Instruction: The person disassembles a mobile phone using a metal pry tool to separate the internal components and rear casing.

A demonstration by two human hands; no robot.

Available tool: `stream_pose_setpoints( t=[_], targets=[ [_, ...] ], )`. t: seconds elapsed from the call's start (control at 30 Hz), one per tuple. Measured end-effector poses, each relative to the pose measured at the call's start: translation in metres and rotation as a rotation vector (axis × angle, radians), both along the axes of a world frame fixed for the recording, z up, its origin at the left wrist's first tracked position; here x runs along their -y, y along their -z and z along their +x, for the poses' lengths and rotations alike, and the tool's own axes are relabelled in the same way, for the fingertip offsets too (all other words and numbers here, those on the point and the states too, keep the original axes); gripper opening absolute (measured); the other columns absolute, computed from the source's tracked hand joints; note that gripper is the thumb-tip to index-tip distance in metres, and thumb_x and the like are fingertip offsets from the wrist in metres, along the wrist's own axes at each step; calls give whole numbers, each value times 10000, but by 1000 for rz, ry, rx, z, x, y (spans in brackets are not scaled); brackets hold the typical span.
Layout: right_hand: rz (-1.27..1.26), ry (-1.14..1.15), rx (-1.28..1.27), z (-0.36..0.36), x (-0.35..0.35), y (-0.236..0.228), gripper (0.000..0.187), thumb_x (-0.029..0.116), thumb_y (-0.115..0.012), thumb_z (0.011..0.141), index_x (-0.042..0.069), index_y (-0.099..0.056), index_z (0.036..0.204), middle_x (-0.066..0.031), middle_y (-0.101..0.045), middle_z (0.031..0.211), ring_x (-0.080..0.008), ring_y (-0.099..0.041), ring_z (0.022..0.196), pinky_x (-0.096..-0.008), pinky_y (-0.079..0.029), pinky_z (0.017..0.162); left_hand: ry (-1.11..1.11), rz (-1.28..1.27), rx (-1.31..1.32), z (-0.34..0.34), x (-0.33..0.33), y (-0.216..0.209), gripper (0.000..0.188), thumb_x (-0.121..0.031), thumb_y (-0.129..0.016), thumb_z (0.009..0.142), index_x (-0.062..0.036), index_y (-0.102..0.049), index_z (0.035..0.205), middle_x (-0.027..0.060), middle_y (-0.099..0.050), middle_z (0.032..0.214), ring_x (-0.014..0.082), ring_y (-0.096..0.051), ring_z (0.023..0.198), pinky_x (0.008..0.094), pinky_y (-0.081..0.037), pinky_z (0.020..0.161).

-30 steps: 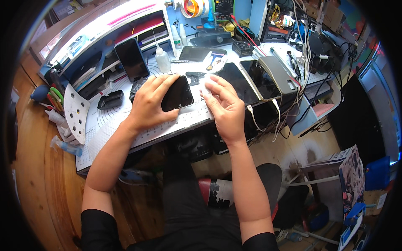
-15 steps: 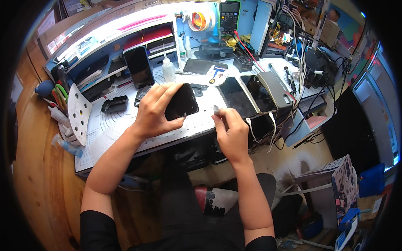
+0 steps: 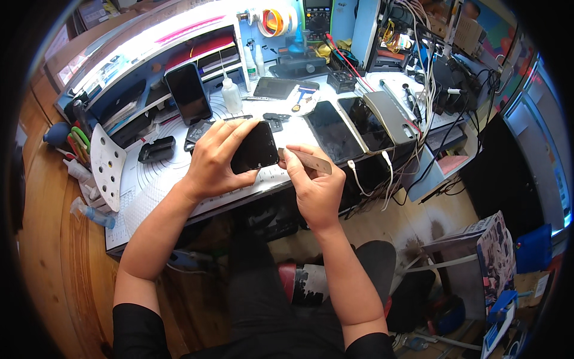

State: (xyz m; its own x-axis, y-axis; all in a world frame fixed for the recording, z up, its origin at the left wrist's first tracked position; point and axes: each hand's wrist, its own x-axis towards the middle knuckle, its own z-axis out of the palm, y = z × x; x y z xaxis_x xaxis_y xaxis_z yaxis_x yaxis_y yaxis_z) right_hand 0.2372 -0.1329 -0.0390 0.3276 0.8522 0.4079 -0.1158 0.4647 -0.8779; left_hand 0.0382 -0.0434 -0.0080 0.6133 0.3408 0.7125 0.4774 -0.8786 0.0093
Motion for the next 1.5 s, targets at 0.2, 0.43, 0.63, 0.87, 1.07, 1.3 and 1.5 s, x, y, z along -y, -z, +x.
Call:
stream_pose_setpoints(
  t=[0.2, 0.43, 0.63, 0.87, 1.07, 1.3, 1.5],
  targets=[
    [7, 26, 24, -1, 0, 2, 163, -3, -689, 993, -86, -724, 1129, -141, -777, 1016, -166, -756, 911, -277, -611, 842, -3, -1, 1, 1, 1, 0, 868, -262, -841, 650, -59, -567, 1448, 158, -673, 1224, 339, -636, 1077, 445, -533, 954],
    [38, 191, 186, -11, -3, 10, 163, -3, -679, 1000, -70, -725, 1141, -144, -767, 1000, -167, -755, 849, -283, -625, 785, -15, 19, -6, 1, 0, 1, 890, -261, -854, 638, -51, -566, 1454, 146, -672, 1219, 328, -641, 1058, 427, -547, 939],
    [234, 405, 492, -15, -11, 17, 147, -36, -682, 978, -61, -735, 1113, -112, -763, 908, -157, -746, 797, -288, -618, 734, -10, 24, 38, 2, 2, 1, 810, -194, -850, 621, -18, -622, 1378, 165, -678, 1231, 351, -670, 1044, 438, -570, 912],
    [184, 331, 363, -19, -12, 16, 132, -56, -665, 981, -79, -736, 1090, -121, -746, 899, -168, -741, 781, -281, -620, 713, -21, 68, 27, 1, 0, 3, 865, -271, -859, 646, -12, -582, 1423, 156, -671, 1210, 333, -655, 1044, 418, -563, 925],
    [-15, -38, -17, 1, -3, -26, 150, 7, -686, 992, -95, -750, 1080, -138, -770, 914, -177, -752, 778, -278, -615, 730, 19, 51, 154, 1, 2, 0, 851, -240, -874, 637, -7, -579, 1400, 170, -662, 1216, 354, -653, 1040, 437, -561, 909],
    [-2, -193, 79, 6, -5, -67, 167, 45, -715, 984, -78, -760, 1087, -132, -773, 906, -173, -749, 780, -281, -610, 738, 73, 84, 360, 0, 0, -2, 889, -179, -934, 632, 8, -552, 1413, 166, -660, 1209, 312, -657, 1008, 403, -557, 890],
    [-26, -255, 218, 2, -17, -95, 171, 88, -739, 964, -54, -775, 1053, -100, -770, 869, -139, -730, 755, -270, -586, 703, 24, 29, 438, -3, 4, -6, 921, -212, -936, 681, 14, -503, 1463, 188, -628, 1244, 312, -657, 1057, 395, -550, 937]
  ],
)
